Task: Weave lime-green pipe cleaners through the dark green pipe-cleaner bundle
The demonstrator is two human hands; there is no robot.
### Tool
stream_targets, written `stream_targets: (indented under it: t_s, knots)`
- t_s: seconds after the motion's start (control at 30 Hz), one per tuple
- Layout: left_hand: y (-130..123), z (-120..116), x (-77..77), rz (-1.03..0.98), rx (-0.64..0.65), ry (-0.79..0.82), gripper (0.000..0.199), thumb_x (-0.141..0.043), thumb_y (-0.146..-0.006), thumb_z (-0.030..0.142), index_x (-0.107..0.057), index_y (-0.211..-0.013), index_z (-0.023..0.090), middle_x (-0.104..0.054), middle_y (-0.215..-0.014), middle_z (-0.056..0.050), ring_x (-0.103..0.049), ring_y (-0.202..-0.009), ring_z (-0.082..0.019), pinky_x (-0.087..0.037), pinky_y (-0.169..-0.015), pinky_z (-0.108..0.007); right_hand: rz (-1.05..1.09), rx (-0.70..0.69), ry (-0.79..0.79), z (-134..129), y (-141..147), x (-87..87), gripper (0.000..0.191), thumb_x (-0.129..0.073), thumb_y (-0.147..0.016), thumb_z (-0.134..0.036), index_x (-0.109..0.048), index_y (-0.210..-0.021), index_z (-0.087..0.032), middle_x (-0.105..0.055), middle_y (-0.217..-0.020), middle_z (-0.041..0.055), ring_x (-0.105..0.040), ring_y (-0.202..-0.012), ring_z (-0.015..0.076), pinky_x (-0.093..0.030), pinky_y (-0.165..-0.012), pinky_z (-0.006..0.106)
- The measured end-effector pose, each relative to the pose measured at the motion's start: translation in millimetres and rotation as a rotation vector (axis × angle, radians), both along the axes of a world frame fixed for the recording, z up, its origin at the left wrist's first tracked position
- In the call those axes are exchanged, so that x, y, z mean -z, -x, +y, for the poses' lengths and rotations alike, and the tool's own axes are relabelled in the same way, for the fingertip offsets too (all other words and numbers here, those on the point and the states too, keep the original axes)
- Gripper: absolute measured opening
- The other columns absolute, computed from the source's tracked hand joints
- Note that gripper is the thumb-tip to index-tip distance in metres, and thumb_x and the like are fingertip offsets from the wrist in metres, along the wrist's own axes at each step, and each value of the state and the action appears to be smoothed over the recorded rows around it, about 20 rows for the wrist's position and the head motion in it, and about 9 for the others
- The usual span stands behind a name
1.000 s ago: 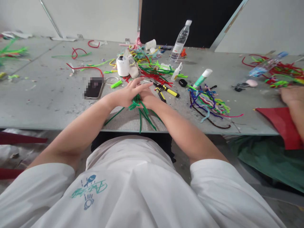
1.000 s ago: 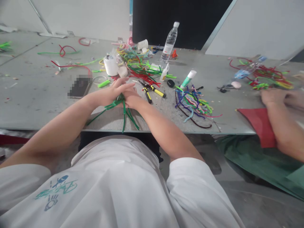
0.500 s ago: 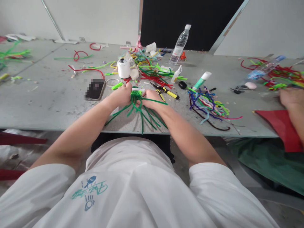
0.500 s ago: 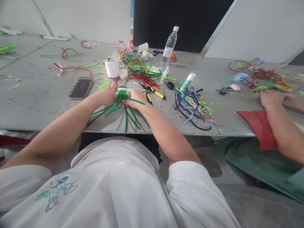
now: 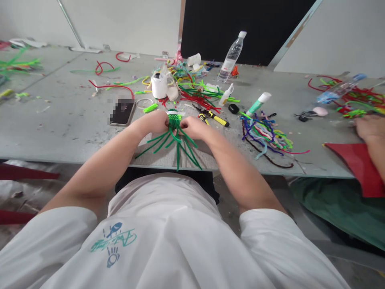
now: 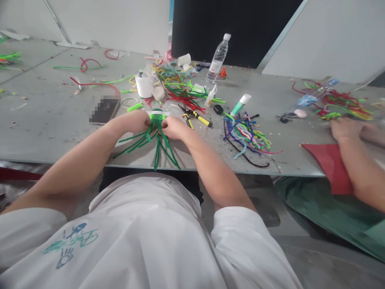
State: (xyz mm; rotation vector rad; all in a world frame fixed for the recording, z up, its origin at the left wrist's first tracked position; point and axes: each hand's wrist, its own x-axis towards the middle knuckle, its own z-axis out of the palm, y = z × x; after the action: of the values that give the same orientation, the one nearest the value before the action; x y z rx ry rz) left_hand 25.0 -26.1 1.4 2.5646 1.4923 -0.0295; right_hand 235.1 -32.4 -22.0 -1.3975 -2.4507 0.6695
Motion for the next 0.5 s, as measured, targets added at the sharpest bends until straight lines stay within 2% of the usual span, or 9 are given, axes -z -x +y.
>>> stream_targets:
  t_s: [0.13, 0.2, 0.37, 0.5]
  knots:
    - [0.8, 1.9, -1.1, 0.001, -0.010, 0.053, 0.020, -0.072, -0.070, 0.040, -0.070, -0.058, 0.025, -0.050, -0.045, -0.004, -0.058, -0.061, -0.026, -0.040, -0.065, -0.038, 0.041, -0.014, -0.043, 3.3, 0.6, 2.1, 0.022, -0.077, -0.084, -0.040, -0.066, -0.077, -0.022, -0.064, -0.070, -0.0019, -0.057, -0.072, 0.0178, -0.041, -0.069, 0.031]
    - [0.7, 1.7, -2.4, 0.002, -0.016, 0.079, 0.019, -0.071, -0.070, 0.039, -0.070, -0.058, 0.024, -0.054, -0.047, -0.005, -0.061, -0.063, -0.027, -0.042, -0.065, -0.038, 0.067, -0.020, -0.094, 4.5, 2.5, 4.4, 0.018, -0.079, -0.081, -0.035, -0.068, -0.088, -0.022, -0.069, -0.079, -0.0011, -0.059, -0.077, 0.0186, -0.042, -0.073, 0.030]
    - [0.9, -3.3, -7.0, 0.009, 0.006, 0.141, 0.017, -0.068, -0.072, 0.036, -0.076, -0.063, 0.023, -0.067, -0.057, -0.006, -0.067, -0.067, -0.027, -0.046, -0.066, -0.037, 0.078, -0.089, -0.145, 4.5, 8.4, 9.7, 0.032, -0.079, -0.082, -0.026, -0.071, -0.113, -0.021, -0.074, -0.087, 0.0008, -0.062, -0.079, 0.0212, -0.043, -0.077, 0.031]
    - [3.7, -2.3, -4.8, 0.015, 0.032, 0.138, 0.017, -0.070, -0.077, 0.035, -0.079, -0.069, 0.023, -0.070, -0.060, -0.005, -0.071, -0.071, -0.027, -0.048, -0.068, -0.035, -0.015, -0.217, -0.259, 4.0, 9.0, 10.6, 0.039, -0.071, -0.091, -0.026, -0.072, -0.130, -0.019, -0.081, -0.100, 0.0099, -0.070, -0.090, 0.0298, -0.044, -0.080, 0.036]
